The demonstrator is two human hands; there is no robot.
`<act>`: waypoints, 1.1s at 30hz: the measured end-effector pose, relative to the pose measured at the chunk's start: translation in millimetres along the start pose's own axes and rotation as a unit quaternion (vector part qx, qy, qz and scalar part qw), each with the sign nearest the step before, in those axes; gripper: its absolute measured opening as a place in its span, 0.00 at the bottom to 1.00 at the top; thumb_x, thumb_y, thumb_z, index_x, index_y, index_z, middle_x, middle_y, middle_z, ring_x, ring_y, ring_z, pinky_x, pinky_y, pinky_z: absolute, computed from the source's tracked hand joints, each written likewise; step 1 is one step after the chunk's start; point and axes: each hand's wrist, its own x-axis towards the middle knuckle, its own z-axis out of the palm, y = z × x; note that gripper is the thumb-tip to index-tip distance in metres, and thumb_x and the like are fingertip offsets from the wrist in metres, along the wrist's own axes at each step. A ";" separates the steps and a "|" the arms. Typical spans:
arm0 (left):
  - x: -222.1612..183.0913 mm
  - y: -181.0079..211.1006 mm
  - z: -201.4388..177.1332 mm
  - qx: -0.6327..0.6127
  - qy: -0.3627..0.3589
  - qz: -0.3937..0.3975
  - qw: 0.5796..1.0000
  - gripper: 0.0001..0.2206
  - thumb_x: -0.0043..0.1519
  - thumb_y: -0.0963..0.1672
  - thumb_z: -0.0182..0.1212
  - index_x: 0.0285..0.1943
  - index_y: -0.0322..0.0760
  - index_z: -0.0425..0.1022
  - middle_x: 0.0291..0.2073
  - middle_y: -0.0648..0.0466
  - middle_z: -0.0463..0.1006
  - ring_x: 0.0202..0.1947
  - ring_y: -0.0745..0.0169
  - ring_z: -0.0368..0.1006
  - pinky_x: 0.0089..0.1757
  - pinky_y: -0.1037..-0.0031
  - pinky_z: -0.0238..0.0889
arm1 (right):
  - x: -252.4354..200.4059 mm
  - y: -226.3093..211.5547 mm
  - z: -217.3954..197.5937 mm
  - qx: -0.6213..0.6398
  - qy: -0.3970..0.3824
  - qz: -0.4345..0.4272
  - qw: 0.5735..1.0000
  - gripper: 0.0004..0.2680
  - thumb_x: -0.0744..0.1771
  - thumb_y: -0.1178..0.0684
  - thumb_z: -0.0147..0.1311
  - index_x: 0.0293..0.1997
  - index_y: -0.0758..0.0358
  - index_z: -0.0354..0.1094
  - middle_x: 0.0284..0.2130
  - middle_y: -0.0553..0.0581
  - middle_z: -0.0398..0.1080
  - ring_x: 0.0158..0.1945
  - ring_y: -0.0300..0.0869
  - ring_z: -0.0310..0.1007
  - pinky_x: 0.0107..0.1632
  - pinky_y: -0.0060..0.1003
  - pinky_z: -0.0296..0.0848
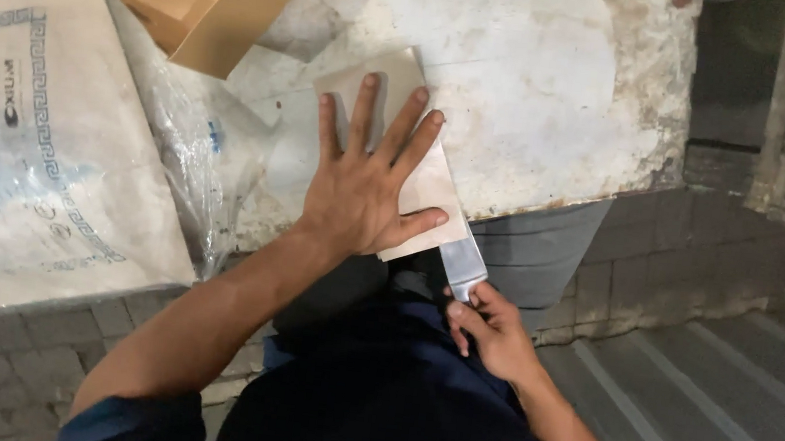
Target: Folding cardboard food boxes, inserting paper liners, and stacking the completed boxes in a bakery production area.
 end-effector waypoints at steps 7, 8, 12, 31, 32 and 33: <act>-2.6 -3.3 -0.8 0.104 -0.001 0.041 0.994 0.52 0.61 0.75 0.47 0.79 0.47 0.36 0.77 0.54 0.40 0.73 0.29 0.35 0.63 0.31 0.38 | -2.0 -22.5 0.0 -0.045 0.028 0.077 0.996 0.08 0.68 0.55 0.48 0.49 0.69 0.64 0.17 0.54 0.61 0.15 0.37 0.60 0.25 0.31 0.63; -2.8 -4.5 -2.0 0.106 0.000 0.038 0.994 0.52 0.61 0.75 0.47 0.79 0.47 0.36 0.77 0.54 0.40 0.73 0.29 0.35 0.63 0.31 0.38 | 7.1 -26.2 5.1 -0.047 0.025 0.076 0.996 0.08 0.68 0.55 0.48 0.49 0.69 0.64 0.17 0.54 0.61 0.15 0.37 0.60 0.25 0.31 0.63; -5.8 -4.5 2.3 0.096 0.017 0.060 0.993 0.48 0.63 0.73 0.38 0.79 0.47 0.38 0.77 0.54 0.42 0.73 0.31 0.34 0.63 0.32 0.37 | 21.5 -27.9 21.0 -0.046 0.030 0.060 0.997 0.08 0.68 0.53 0.49 0.46 0.68 0.62 0.16 0.55 0.62 0.15 0.38 0.61 0.24 0.31 0.64; -9.1 -8.4 12.8 -0.025 0.098 0.053 0.993 0.36 0.65 0.62 0.39 0.77 0.44 0.49 0.74 0.52 0.53 0.73 0.51 0.48 0.66 0.47 0.38 | 21.6 6.1 27.6 0.095 0.065 0.016 0.993 0.05 0.68 0.61 0.48 0.44 0.74 0.64 0.17 0.66 0.64 0.12 0.45 0.64 0.18 0.37 0.66; -9.6 -7.9 12.9 -0.024 0.098 0.052 0.994 0.36 0.65 0.62 0.39 0.77 0.44 0.49 0.74 0.52 0.53 0.73 0.51 0.48 0.66 0.47 0.38 | 17.1 13.2 23.5 0.095 0.063 0.017 0.993 0.05 0.68 0.61 0.48 0.44 0.74 0.64 0.17 0.66 0.64 0.12 0.45 0.64 0.18 0.37 0.66; -10.5 -7.7 13.6 -0.026 0.099 0.052 0.993 0.36 0.65 0.62 0.39 0.78 0.45 0.48 0.74 0.52 0.53 0.73 0.51 0.48 0.66 0.47 0.38 | 12.5 21.0 19.6 0.086 0.068 0.009 0.994 0.05 0.67 0.62 0.48 0.44 0.75 0.65 0.16 0.66 0.65 0.11 0.45 0.66 0.17 0.36 0.66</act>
